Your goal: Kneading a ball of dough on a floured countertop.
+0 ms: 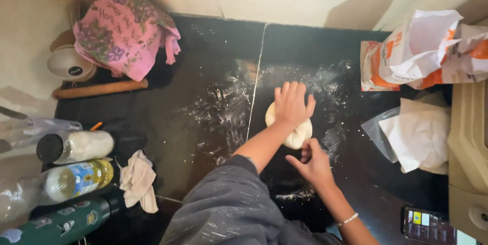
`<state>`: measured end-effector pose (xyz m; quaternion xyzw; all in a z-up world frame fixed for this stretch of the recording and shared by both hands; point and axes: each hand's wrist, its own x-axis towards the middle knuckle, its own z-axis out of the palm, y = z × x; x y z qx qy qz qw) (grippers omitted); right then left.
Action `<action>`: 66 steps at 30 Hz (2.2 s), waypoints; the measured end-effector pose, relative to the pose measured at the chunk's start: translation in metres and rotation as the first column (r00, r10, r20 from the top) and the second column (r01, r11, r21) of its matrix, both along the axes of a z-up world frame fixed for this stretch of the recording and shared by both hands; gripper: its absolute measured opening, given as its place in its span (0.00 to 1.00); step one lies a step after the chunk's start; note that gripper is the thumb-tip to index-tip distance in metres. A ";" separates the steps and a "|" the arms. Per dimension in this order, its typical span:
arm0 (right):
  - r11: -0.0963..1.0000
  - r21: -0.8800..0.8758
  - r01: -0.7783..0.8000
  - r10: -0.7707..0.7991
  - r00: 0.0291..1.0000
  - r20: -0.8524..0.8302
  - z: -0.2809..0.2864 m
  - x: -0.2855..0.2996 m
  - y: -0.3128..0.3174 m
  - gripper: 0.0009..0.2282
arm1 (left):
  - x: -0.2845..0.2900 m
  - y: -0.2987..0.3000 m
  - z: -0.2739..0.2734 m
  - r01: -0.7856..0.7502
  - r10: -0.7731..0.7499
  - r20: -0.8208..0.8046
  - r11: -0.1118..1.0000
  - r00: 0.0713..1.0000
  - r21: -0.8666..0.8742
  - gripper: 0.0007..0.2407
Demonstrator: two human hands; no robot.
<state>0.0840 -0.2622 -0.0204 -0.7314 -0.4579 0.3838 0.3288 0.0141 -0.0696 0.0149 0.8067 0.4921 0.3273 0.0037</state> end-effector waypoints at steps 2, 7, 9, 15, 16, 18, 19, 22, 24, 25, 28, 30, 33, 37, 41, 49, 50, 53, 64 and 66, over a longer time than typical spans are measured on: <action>0.996 0.077 -0.037 0.036 0.999 0.004 0.005 0.003 0.009 0.23 | 0.005 0.008 0.015 0.026 -0.031 -0.035 0.992 0.999 -0.121 0.12; 0.981 0.138 -0.133 0.136 0.991 -0.009 0.010 -0.004 0.011 0.13 | -0.007 0.039 0.069 -0.005 -0.130 -0.081 0.502 0.988 -0.865 0.33; 0.976 0.141 -0.165 0.160 0.986 0.045 0.003 -0.009 0.006 0.11 | -0.027 0.048 0.033 -0.080 -0.039 -0.130 0.605 0.991 -0.792 0.33; 0.966 0.084 -0.243 0.233 0.967 0.105 0.006 -0.025 -0.009 0.08 | -0.045 -0.029 0.089 -0.017 -0.116 -0.108 0.597 0.987 -0.802 0.30; 0.966 0.071 -0.248 0.240 0.965 0.102 0.006 -0.028 -0.017 0.08 | -0.050 -0.056 0.093 -0.020 -0.112 -0.106 0.587 0.988 -0.810 0.30; 0.954 0.044 -0.295 0.288 0.950 0.124 0.003 -0.032 -0.020 0.07 | -0.058 -0.098 0.105 0.000 -0.096 -0.151 0.843 0.984 -0.538 0.25; 0.952 0.050 -0.303 0.295 0.947 0.128 0.002 -0.032 -0.024 0.07 | -0.053 -0.106 0.069 -0.007 -0.086 -0.149 0.846 0.985 -0.533 0.25; 0.941 -0.017 -0.337 0.337 0.941 -0.032 0.001 -0.031 -0.035 0.11 | -0.040 -0.117 -0.004 -0.053 0.055 -0.031 0.998 0.998 0.038 0.16; 0.944 -0.057 -0.325 0.325 0.946 -0.007 0.006 -0.023 -0.034 0.13 | -0.027 -0.102 -0.004 -0.048 0.047 0.009 0.990 0.999 0.129 0.16; 0.945 -0.049 -0.324 0.325 0.946 -0.003 0.000 -0.014 -0.031 0.13 | -0.022 -0.092 -0.002 -0.047 0.046 0.011 0.989 0.999 0.138 0.16; 0.939 -0.045 -0.342 0.344 0.938 0.035 -0.011 0.011 -0.021 0.11 | -0.005 -0.055 0.000 0.032 -0.035 0.021 0.987 0.999 0.156 0.16; 0.975 -0.059 -0.215 0.220 0.971 0.093 -0.008 0.020 -0.027 0.10 | 0.005 -0.040 -0.007 0.105 -0.116 0.062 0.983 0.991 0.153 0.14; 0.995 -0.046 -0.092 0.096 0.990 0.107 0.007 0.035 -0.026 0.11 | 0.016 -0.018 0.008 0.156 -0.161 0.043 0.983 0.986 0.096 0.12; 0.994 0.031 0.103 -0.103 0.995 0.006 0.017 0.039 -0.018 0.19 | 0.022 0.004 0.015 0.205 -0.205 0.038 0.979 0.978 0.016 0.13; 0.980 0.192 -0.050 0.040 0.998 0.054 0.019 0.028 -0.009 0.17 | 0.000 0.032 0.007 0.249 -0.274 0.063 0.728 0.960 -0.639 0.16; 0.943 0.289 -0.164 0.213 0.966 -0.145 0.001 -0.020 0.004 0.14 | -0.042 0.022 0.060 0.096 0.013 0.111 0.411 0.994 -0.906 0.33; 0.927 0.295 -0.231 0.285 0.946 -0.153 0.008 -0.036 0.000 0.17 | -0.040 0.018 0.058 0.096 -0.019 0.097 0.442 0.995 -0.892 0.32; 0.882 0.293 -0.369 0.419 0.899 -0.129 0.036 -0.079 -0.010 0.17 | -0.060 -0.016 0.058 0.100 -0.140 0.017 0.616 0.990 -0.781 0.27; 0.903 -0.052 -0.426 0.401 0.880 -0.255 0.060 -0.009 0.001 0.02 | -0.060 -0.051 0.030 0.241 -0.242 0.004 0.968 0.970 0.071 0.06; 0.994 0.054 -0.095 0.100 0.990 -0.096 0.065 -0.002 0.014 0.02 | -0.049 -0.028 0.023 0.259 -0.260 0.030 0.965 0.965 0.041 0.06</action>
